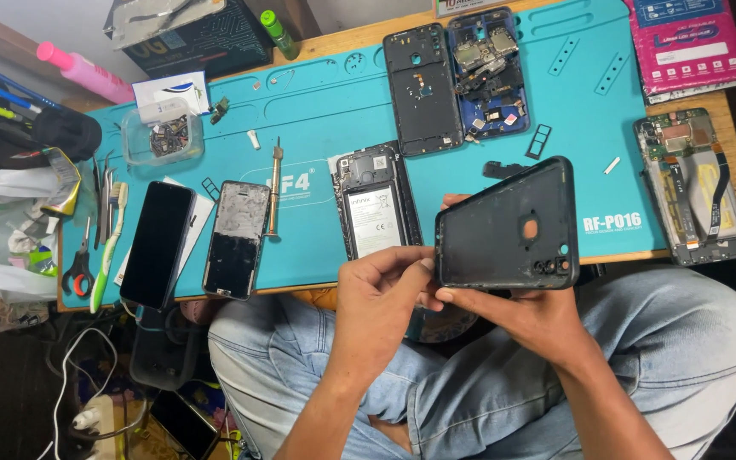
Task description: The person cleans the back cover of a disassembled smartphone using a toothbrush and a pink liquid, then wipes it with a tissue. The person handles the phone back cover, a toothbrush, a pink liquid bottle, and a tissue on a cluttered workbench.
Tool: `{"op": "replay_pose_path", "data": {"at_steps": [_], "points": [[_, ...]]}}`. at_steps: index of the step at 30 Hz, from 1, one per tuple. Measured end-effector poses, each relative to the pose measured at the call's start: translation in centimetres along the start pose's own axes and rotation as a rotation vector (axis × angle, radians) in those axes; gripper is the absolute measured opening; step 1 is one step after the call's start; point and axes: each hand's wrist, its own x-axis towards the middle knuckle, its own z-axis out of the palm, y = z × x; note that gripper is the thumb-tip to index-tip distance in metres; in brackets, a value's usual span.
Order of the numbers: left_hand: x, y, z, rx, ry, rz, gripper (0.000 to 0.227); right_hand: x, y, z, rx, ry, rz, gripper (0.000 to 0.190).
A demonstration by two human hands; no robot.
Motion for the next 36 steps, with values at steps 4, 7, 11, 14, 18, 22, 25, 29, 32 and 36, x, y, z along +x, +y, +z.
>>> {"op": "replay_pose_path", "data": {"at_steps": [4,7,11,14,18,22,25,29,32,36], "points": [[0.2,-0.6,-0.5,-0.059,-0.018,0.015,0.019,1.2,-2.0,0.7,0.081,-0.034,0.055,0.07],[0.0,-0.2,-0.6,-0.161,-0.06,-0.043,0.018,1.3,-1.2,0.7,0.228,-0.047,0.001,0.067],[-0.4,0.3,-0.7,-0.242,-0.057,-0.128,0.018,1.2,-0.7,0.8,0.315,-0.002,0.007,0.084],[-0.6,0.5,-0.8,-0.279,-0.087,-0.151,0.019,1.3,-0.3,0.8,0.371,-0.003,-0.011,0.086],[-0.9,0.6,-0.9,-0.284,-0.123,-0.151,0.019,1.4,0.0,0.7,0.409,-0.013,-0.02,0.086],[-0.9,0.6,-0.9,-0.292,-0.125,-0.15,0.019,1.7,-0.4,0.8,0.374,-0.012,-0.038,0.084],[-1.0,0.8,-0.8,-0.287,-0.11,-0.165,0.018,1.7,-0.5,0.8,0.39,-0.019,-0.011,0.087],[-1.2,0.9,-0.8,-0.287,-0.107,-0.163,0.018,1.7,-0.4,0.8,0.386,-0.019,-0.024,0.08],[-1.2,1.0,-0.7,-0.276,-0.101,-0.16,0.018,1.6,-0.1,0.7,0.39,-0.02,-0.013,0.082],[-1.2,1.0,-0.7,-0.258,-0.091,-0.15,0.018,1.6,-0.3,0.7,0.4,-0.033,-0.035,0.077]]}}
